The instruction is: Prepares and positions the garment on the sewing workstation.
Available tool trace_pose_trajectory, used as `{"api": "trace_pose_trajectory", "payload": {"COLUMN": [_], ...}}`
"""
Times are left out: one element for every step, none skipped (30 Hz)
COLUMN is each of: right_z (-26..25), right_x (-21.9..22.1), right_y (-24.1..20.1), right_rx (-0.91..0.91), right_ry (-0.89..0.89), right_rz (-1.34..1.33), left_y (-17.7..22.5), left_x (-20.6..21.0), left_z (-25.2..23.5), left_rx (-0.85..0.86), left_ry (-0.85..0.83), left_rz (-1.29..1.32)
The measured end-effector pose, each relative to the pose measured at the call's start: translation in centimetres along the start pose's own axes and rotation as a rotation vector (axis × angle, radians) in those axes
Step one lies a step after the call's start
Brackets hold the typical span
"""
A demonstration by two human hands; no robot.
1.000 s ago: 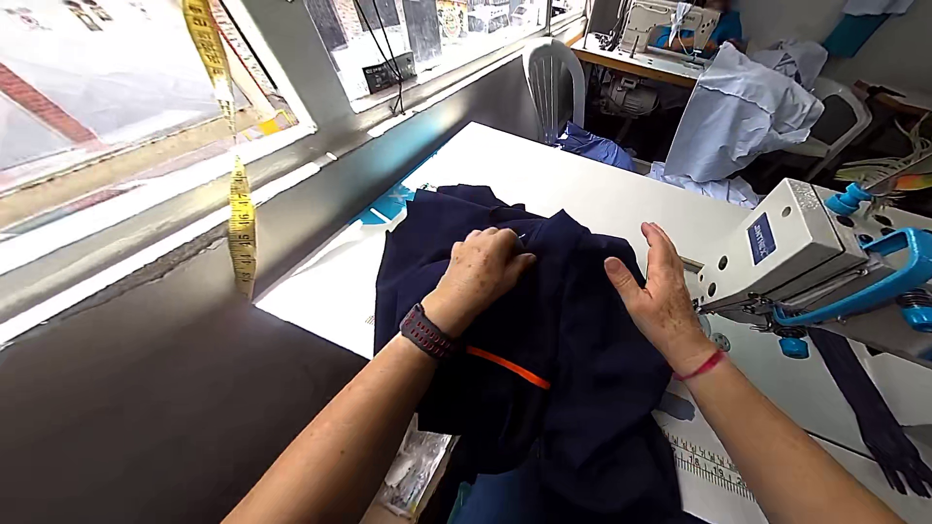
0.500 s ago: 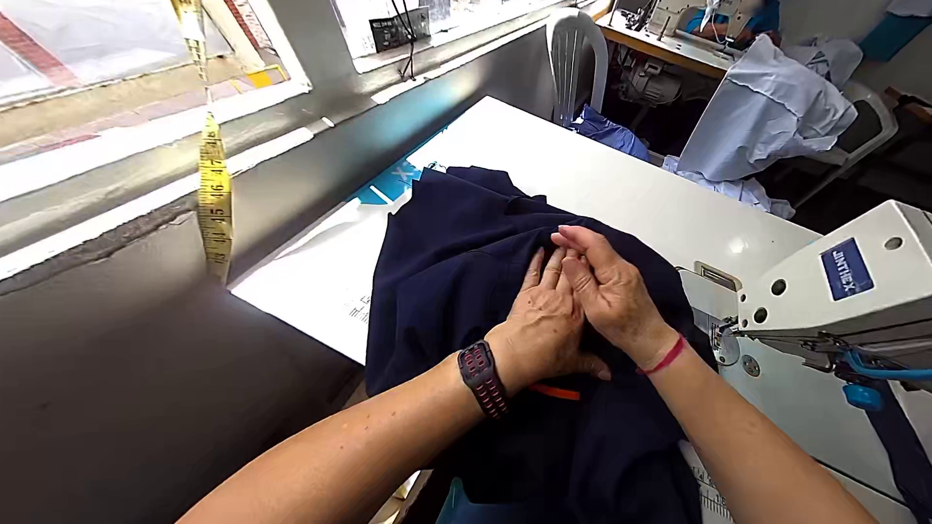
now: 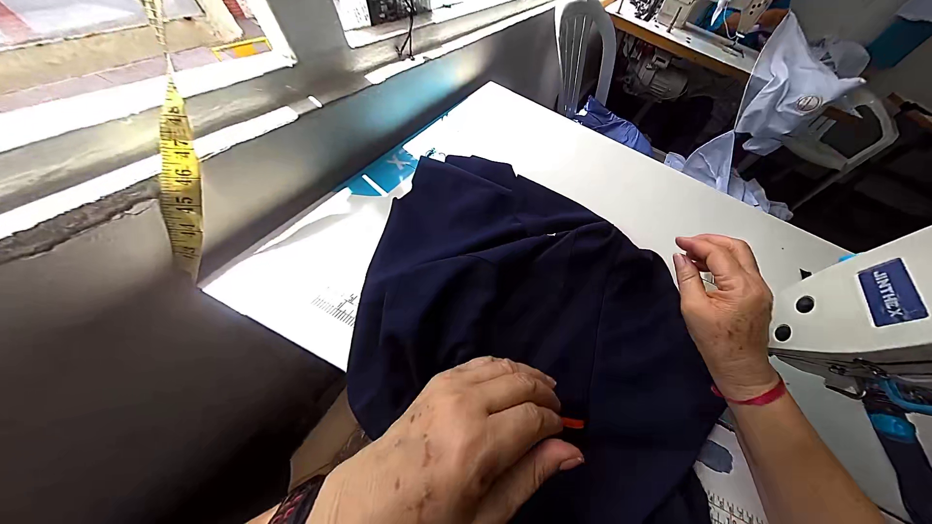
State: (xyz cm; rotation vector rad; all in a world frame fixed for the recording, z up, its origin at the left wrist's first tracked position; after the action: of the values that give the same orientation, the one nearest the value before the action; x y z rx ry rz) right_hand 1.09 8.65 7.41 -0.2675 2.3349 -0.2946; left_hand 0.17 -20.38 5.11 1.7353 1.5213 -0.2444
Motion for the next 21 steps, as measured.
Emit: {"api": "trace_pose_trajectory", "payload": {"right_z": [0.1,0.3,0.5,0.8,1.2,1.8,2.6,3.5,4.4,5.0,5.3,5.4,5.4,5.4,5.3,5.1,4.8,4.5,4.2,3.9,3.7], "right_x": [-0.6,-0.8,-0.5,0.3,1.4,2.7,4.0,5.2,6.0,6.5,6.6,6.7,6.8,6.7,6.5,6.2,5.8,5.4,5.0,4.6,4.3], "right_y": [-1.1,-2.0,-2.8,-3.3,-3.7,-3.7,-3.6,-3.3,-2.8,-2.5,-2.2,-2.0,-1.8,-1.8,-1.9,-2.0,-2.2,-2.5,-2.8,-3.0,-3.3], "right_rx": [-0.012,-0.011,0.003,0.022,0.042,0.064,0.093,0.135,0.179,0.212,0.221,0.217,0.219,0.229,0.248,0.272,0.296,0.321,0.341,0.356,0.363], "right_ry": [0.043,0.057,0.062,0.068,0.074,0.079,0.081,0.077,0.068,0.056,0.047,0.05,0.065,0.08,0.089,0.095,0.101,0.103,0.103,0.099,0.089], "right_rz": [-0.092,-0.195,-0.289,-0.364,-0.406,-0.425,-0.428,-0.417,-0.402,-0.393,-0.391,-0.399,-0.42,-0.432,-0.433,-0.436,-0.446,-0.454,-0.461,-0.473,-0.497], "left_y": [-0.5,-1.2,-2.2,-3.4,-4.6,-5.7,-6.6,-7.7,-8.9,-10.0,-10.9,-11.7,-12.2,-12.4,-12.2,-12.0,-11.7,-11.4,-11.1,-10.8,-10.6], "left_x": [-0.9,-1.3,-1.2,-0.6,0.3,1.3,2.2,3.2,4.1,4.7,5.0,5.2,5.3,5.3,5.3,5.1,4.8,4.6,4.6,4.6,4.6], "left_z": [-1.3,-3.0,-5.1,-7.4,-9.7,-11.9,-13.8,-15.4,-16.2,-16.4,-16.0,-15.4,-15.0,-14.6,-14.4,-14.3,-14.4,-14.6,-14.6,-14.6,-14.6], "left_rx": [-0.009,-0.042,-0.09,-0.153,-0.234,-0.342,-0.47,-0.558,-0.588,-0.597,-0.611,-0.652,-0.709,-0.757,-0.805,-0.847,-0.884,-0.911,-0.923,-0.928,-0.925], "left_ry": [0.05,0.108,0.164,0.177,0.123,-0.013,-0.225,-0.441,-0.586,-0.633,-0.594,-0.495,-0.393,-0.31,-0.258,-0.223,-0.207,-0.199,-0.19,-0.184,-0.184], "left_rz": [0.02,-0.007,-0.064,-0.135,-0.185,-0.201,-0.177,-0.153,-0.115,-0.043,0.073,0.232,0.397,0.56,0.71,0.827,0.91,0.971,1.018,1.054,1.08]}}
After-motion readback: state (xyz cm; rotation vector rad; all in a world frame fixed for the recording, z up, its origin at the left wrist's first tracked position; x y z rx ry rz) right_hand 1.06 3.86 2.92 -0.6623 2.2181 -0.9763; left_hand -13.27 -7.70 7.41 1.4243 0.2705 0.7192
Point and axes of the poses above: each hand's wrist, its own z-axis away from the middle knuckle, its own x-axis out of the palm, y = z × x, the point moved 1 cm from there along -z, towards the middle knuckle, and after that the axes turned 1 degree about -y, right-handed, at the moved point
